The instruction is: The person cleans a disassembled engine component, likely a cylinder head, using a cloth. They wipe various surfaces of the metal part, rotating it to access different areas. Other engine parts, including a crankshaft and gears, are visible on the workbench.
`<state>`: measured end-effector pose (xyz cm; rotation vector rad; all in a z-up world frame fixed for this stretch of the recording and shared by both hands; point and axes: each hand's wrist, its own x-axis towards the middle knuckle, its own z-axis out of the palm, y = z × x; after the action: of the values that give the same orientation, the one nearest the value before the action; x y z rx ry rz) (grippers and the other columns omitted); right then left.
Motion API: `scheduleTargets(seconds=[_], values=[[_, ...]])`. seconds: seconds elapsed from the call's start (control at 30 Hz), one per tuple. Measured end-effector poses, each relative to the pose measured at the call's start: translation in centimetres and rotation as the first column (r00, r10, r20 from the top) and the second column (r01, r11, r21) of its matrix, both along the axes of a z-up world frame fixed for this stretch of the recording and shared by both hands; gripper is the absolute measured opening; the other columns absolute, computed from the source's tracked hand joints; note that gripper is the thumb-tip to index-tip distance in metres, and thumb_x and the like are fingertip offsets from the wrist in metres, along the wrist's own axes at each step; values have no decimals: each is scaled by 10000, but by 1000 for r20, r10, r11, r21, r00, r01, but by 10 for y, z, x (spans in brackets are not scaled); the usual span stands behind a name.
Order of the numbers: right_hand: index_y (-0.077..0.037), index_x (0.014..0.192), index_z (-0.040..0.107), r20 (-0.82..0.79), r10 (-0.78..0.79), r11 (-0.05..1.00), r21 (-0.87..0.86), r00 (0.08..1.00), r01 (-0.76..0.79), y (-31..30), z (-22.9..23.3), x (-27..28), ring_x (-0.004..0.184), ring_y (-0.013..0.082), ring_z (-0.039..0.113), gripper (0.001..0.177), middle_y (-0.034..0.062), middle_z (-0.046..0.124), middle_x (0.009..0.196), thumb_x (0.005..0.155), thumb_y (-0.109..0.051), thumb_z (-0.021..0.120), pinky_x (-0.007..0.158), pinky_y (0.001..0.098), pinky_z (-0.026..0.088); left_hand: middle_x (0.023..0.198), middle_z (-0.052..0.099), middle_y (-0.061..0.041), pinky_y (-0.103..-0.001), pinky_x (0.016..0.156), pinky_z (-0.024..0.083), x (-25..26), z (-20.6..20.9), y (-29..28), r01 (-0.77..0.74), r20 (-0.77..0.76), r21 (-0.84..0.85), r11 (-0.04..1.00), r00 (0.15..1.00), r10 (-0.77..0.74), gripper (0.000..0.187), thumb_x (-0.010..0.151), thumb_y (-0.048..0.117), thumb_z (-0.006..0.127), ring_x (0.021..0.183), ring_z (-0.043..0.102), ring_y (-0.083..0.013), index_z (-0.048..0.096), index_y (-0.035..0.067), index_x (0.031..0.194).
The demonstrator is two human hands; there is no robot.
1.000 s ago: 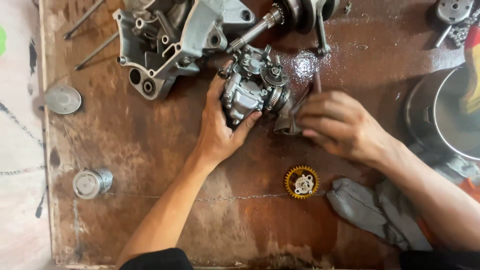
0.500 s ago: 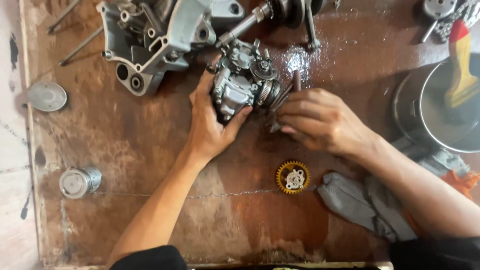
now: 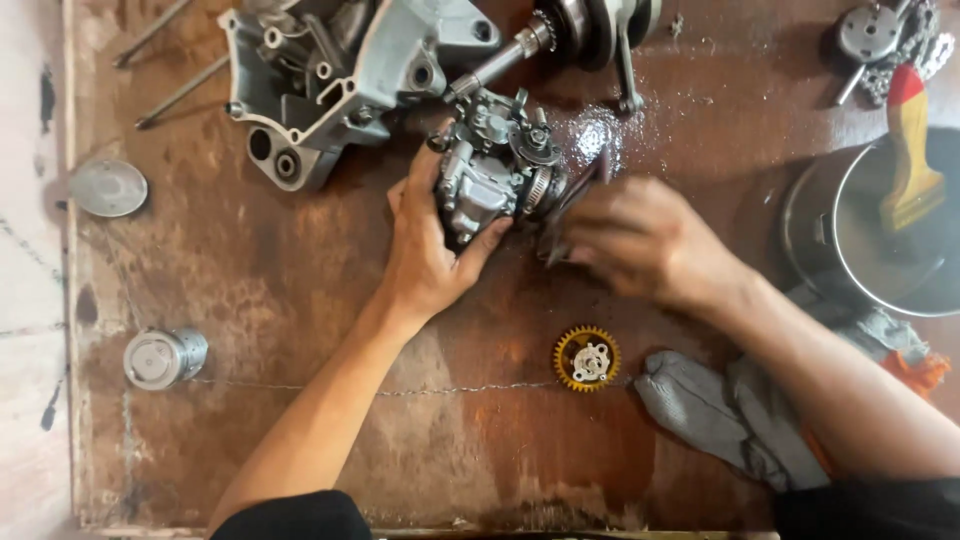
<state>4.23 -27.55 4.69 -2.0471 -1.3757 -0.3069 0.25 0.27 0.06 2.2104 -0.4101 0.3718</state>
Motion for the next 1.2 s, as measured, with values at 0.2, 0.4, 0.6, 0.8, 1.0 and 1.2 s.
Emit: scheduleTargets(seconds=[0.2, 0.4, 0.6, 0.8, 1.0, 1.2], values=[[-42, 1103, 748, 61, 16, 999, 34, 998, -18, -5, -20, 2, 1087, 276, 672, 260, 108, 704, 1171, 871, -151, 793, 907, 421, 565, 1613, 423, -158, -461, 1221, 346, -2, -3, 1, -33, -17, 46, 998, 999, 34, 875, 957, 323, 851, 1440, 473, -323, 295, 66, 1582], [-68, 1039, 747, 44, 29, 999, 18, 999, -30, -16, -31, 6, 1050, 227, 651, 144, 96, 715, 1185, 916, -118, 803, 805, 399, 523, 1609, 405, -196, -462, 1212, 342, -3, -3, -2, -54, -26, 45, 998, 998, 55, 916, 949, 332, 840, 1404, 449, -367, 264, 23, 1591], [-103, 1058, 765, -1, -134, 985, -106, 991, 133, -8, -18, 1, 1002, 211, 616, 190, 38, 719, 1145, 901, -192, 827, 805, 424, 435, 1612, 417, -187, -458, 1219, 335, -5, 0, -2, -40, -18, 35, 999, 999, 41, 881, 957, 327, 836, 1440, 462, -340, 292, 31, 1584], [-129, 1158, 760, 46, -23, 991, -127, 999, 29, -13, -21, 5, 1139, 215, 641, 342, 11, 714, 1260, 829, -206, 808, 923, 456, 433, 1628, 394, -196, -457, 1224, 312, -5, 5, -3, -14, 44, 46, 999, 999, 12, 836, 968, 323, 800, 1478, 447, -353, 295, 41, 1571], [-107, 1263, 718, 30, 51, 998, -43, 998, -50, -15, -23, 5, 1311, 174, 614, 405, 33, 685, 1373, 876, -202, 790, 1119, 458, 423, 1640, 375, -211, -472, 1220, 292, -4, 0, -4, 8, 53, 0, 1000, 999, -8, 839, 975, 340, 770, 1502, 427, -359, 272, 37, 1578], [-37, 1221, 695, -7, 31, 997, -73, 1000, -31, -24, -15, 12, 1296, 260, 610, 379, 100, 677, 1348, 861, -134, 762, 1113, 466, 449, 1647, 373, -200, -453, 1240, 304, -4, 0, -2, 1, 87, 51, 999, 996, -6, 840, 976, 316, 777, 1511, 426, -361, 274, 54, 1596]])
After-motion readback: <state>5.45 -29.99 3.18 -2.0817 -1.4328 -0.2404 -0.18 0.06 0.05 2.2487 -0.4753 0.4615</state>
